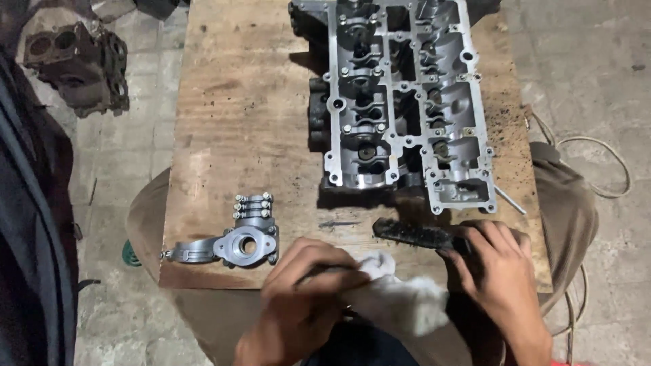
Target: The person is assembling a cylinder head on a wooden workbench. They use a brush to clean a small metal component and a cloth to wipe it before placing it into the cylinder head. They then proceed to insert and tighten several bolts into the cylinder head by hand.
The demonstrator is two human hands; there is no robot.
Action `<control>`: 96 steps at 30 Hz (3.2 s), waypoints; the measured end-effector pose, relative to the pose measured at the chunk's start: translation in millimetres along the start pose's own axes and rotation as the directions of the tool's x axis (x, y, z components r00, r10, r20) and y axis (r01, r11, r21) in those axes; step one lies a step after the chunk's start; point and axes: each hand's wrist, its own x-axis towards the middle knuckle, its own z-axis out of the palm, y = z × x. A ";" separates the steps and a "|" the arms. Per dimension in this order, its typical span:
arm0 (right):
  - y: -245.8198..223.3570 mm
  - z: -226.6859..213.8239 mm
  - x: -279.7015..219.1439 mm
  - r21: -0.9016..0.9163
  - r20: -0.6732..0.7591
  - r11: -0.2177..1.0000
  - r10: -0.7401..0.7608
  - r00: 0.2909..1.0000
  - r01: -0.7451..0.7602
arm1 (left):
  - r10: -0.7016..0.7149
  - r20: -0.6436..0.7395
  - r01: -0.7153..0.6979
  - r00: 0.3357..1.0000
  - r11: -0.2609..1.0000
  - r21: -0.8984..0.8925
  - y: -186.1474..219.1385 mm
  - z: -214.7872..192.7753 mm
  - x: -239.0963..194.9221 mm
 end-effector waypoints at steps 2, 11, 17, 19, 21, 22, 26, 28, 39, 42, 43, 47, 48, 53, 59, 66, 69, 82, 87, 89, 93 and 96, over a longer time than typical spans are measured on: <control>18.9 15.0 -4.4 -0.006 -0.041 1.000 0.001 0.999 -0.001 | -0.018 0.081 0.012 0.997 0.997 0.073 -0.6 -9.7 2.3; 20.7 -56.9 14.7 0.097 0.109 0.990 0.094 0.990 -0.105 | -0.284 0.493 0.053 0.822 0.901 0.430 -37.0 -21.3 3.8; 28.7 -121.1 111.1 0.280 -0.374 0.931 -0.119 0.920 0.235 | 0.094 0.308 -0.169 0.947 0.960 0.225 -16.9 -43.1 96.1; 25.0 -124.0 161.1 0.297 -0.431 0.904 -0.159 0.888 0.306 | 0.159 0.272 -0.214 0.949 0.959 0.185 -35.5 -32.5 137.1; 16.8 -125.6 217.5 0.453 -0.478 0.825 -0.095 0.873 0.337 | 0.080 0.221 -0.147 0.972 0.940 0.307 -65.2 -17.3 185.6; 18.4 -118.4 241.8 0.448 -0.488 0.825 -0.097 0.868 0.344 | 0.090 0.218 -0.156 0.972 0.938 0.310 -87.1 -5.4 208.8; 22.4 -97.4 321.3 0.576 -0.503 0.755 0.023 0.864 0.314 | -0.118 0.142 0.082 0.983 0.968 0.239 -162.0 33.2 291.3; 22.5 -93.3 341.2 0.594 -0.492 0.749 0.050 0.869 0.293 | -0.119 0.162 0.078 0.980 0.969 0.234 -188.6 45.2 318.1; 0.5 -142.4 352.8 0.494 -0.010 0.865 0.107 0.994 -0.088 | -0.224 0.395 0.108 0.891 0.949 0.295 -192.6 53.9 352.4; -17.3 -162.8 354.5 0.387 0.066 0.906 0.157 0.985 -0.170 | -0.227 0.401 0.113 0.887 0.951 0.288 -190.2 52.7 356.6; -23.4 -166.0 354.1 0.387 0.065 0.906 0.157 0.986 -0.170 | -0.227 0.401 0.113 0.888 0.951 0.288 -193.7 52.7 355.4; -33.1 -170.7 357.5 0.226 0.061 0.964 0.128 0.990 -0.139 | -0.137 0.395 0.035 0.908 0.967 0.254 -207.1 53.9 355.4; -32.4 -168.3 359.5 0.157 0.032 0.987 0.040 0.999 -0.044 | -0.109 0.390 0.014 0.914 0.971 0.238 -211.3 54.3 354.5; -34.5 -173.3 362.5 0.225 0.094 0.970 0.076 0.993 -0.096 | -0.120 0.413 0.048 0.903 0.983 0.179 -198.8 48.8 353.1; -42.5 -172.5 359.3 0.181 0.099 0.964 0.178 0.979 -0.193 | -0.148 0.400 0.065 0.905 0.975 0.215 -211.2 54.1 356.2; -51.4 -178.2 356.6 0.318 0.108 0.940 0.090 0.990 -0.120 | -0.213 0.356 0.154 0.910 0.970 0.187 -204.3 45.5 353.7; -55.4 -169.2 356.3 0.264 0.073 0.964 0.025 0.997 -0.043 | -0.237 0.328 0.184 0.914 0.965 0.186 -199.9 42.6 350.9; -67.8 -173.7 369.4 0.127 0.192 0.991 0.020 0.981 -0.045 | -0.195 0.311 0.168 0.930 0.979 0.112 -206.4 42.4 348.8; -70.5 -161.6 380.2 -0.011 0.101 0.998 0.065 0.993 -0.065 | -0.161 0.293 0.122 0.943 0.982 0.146 -203.2 39.7 348.6; -70.4 -153.9 382.3 0.001 0.094 0.997 0.072 0.993 -0.073 | -0.153 0.290 0.113 0.945 0.982 0.150 -204.5 40.6 348.2; -64.6 -144.4 392.7 -0.069 0.028 0.998 0.011 1.000 -0.009 | -0.099 0.272 0.064 0.957 0.989 0.135 -211.4 42.2 349.1; -71.2 -155.1 382.9 -0.087 0.082 0.993 -0.076 0.994 0.083 | -0.099 0.287 0.060 0.953 0.988 0.140 -201.4 40.8 346.3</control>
